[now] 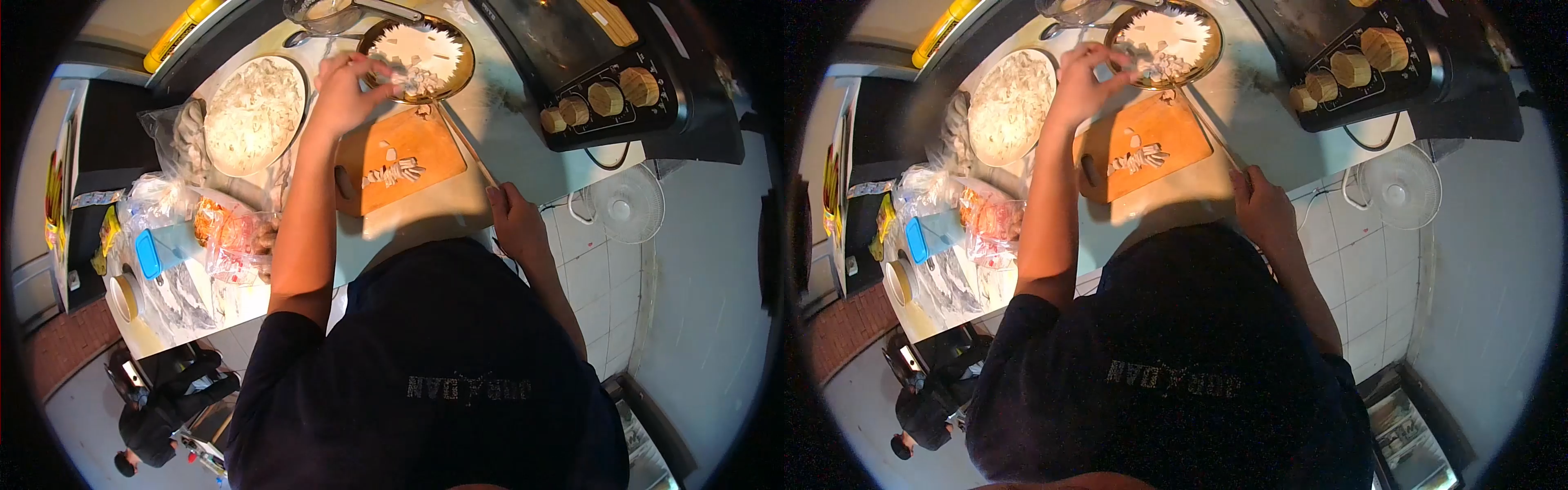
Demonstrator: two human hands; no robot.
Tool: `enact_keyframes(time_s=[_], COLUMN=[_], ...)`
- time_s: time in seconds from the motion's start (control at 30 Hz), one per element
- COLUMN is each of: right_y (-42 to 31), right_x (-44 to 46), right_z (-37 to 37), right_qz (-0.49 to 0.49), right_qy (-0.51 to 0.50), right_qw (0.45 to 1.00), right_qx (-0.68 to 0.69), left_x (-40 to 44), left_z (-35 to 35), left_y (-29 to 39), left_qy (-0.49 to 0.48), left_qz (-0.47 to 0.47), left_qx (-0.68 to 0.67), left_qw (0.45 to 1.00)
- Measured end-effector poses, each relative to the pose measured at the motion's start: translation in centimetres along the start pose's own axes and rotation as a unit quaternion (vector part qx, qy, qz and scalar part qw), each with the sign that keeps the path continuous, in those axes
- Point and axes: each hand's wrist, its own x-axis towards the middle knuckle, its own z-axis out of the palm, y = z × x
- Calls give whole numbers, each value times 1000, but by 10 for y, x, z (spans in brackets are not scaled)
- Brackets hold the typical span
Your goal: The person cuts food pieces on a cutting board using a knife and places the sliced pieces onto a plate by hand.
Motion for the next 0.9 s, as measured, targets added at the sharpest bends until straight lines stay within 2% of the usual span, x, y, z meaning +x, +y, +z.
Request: enact_keyframes(time_s=[0.07, 0.2, 0.57, 0.73, 0.9], right_y=[-5, -9, -9, -6, -8], right_x=[0, 2, 3, 1, -3], right_z=[-2, -2, 1, 2, 3], right_qz=[8, -3, -17, -9, 3], right_qy=[-9, -13, 1, -10, -20], right_qw=[1000, 1000, 1000, 1000, 1000], right_qx=[9, 11, 21, 19, 23], left_x=[-17, -63, -83, -81, -81], left_z=[-11, -13, 1, 26, 27], left_y=[5, 16, 19, 23, 32], left_qy=[-193, -259, -180, -93, -84], left_qz=[-7, -24, -4, -30, -58], left_qx=[-16, 69, 4, 12, 16], left_qw=[981, 963, 984, 995, 995])
